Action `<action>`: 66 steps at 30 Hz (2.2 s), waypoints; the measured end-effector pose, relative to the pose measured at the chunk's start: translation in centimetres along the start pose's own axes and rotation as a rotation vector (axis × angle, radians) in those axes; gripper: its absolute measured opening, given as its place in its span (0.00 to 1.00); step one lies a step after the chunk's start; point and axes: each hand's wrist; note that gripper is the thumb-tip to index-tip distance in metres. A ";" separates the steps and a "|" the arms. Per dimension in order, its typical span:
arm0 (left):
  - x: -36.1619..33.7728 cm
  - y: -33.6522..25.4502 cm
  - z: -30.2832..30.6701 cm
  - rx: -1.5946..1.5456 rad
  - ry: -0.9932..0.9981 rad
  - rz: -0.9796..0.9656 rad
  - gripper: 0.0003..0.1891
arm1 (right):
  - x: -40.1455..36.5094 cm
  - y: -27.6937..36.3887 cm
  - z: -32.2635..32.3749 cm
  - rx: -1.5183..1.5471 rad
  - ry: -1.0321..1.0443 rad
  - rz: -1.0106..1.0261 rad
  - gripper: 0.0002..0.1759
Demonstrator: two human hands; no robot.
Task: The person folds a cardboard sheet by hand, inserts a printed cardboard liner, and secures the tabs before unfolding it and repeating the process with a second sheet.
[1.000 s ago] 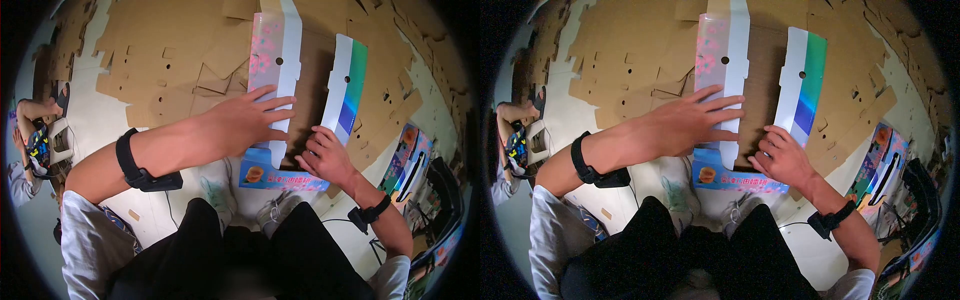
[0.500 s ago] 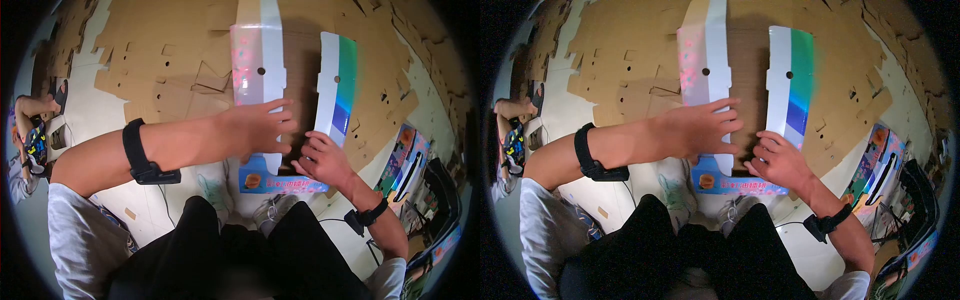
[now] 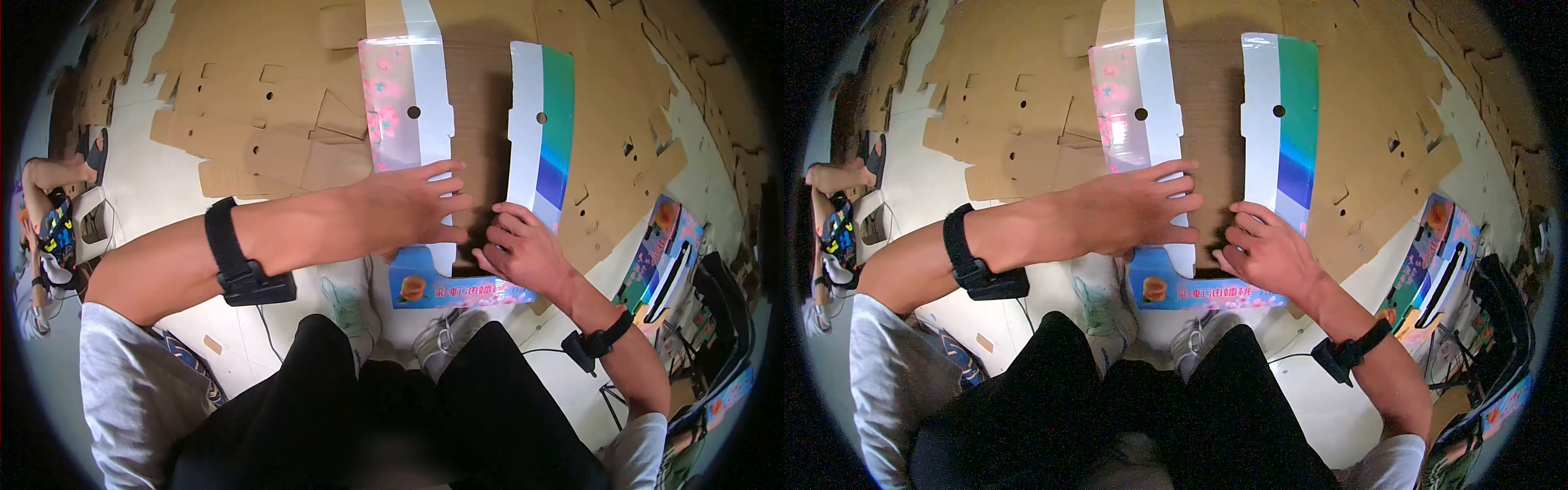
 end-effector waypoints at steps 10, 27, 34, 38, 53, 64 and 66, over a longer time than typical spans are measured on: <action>-0.5 -0.7 0.6 0.105 0.020 -0.051 0.37 | 0.0 1.5 1.1 0.028 -0.032 -0.001 0.15; -1.4 -1.4 -1.3 -0.186 -0.075 0.100 0.41 | 5.4 5.4 3.9 0.875 0.353 -0.974 0.15; -1.9 -1.1 -1.2 -0.290 -0.096 0.119 0.45 | 6.2 3.1 1.5 1.329 0.715 -1.150 0.19; -1.8 -1.1 -1.9 -0.330 -0.146 0.106 0.43 | 5.9 3.1 -0.6 1.666 0.649 -1.186 0.23; -1.8 -0.9 -1.8 -0.384 -0.153 0.181 0.47 | 6.4 3.0 -2.4 1.480 0.570 -1.018 0.26; 0.0 -2.4 -2.4 -0.476 -0.185 0.147 0.36 | 4.8 6.6 -1.0 1.119 0.544 -1.190 0.28; -0.2 -2.7 -2.7 -0.420 -0.216 0.150 0.36 | 4.4 7.5 0.3 1.067 0.429 -1.148 0.25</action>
Point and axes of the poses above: each hand's wrist, its own x-axis towards the middle knuckle, its own z-axis out of the back of the hand, y = z × x
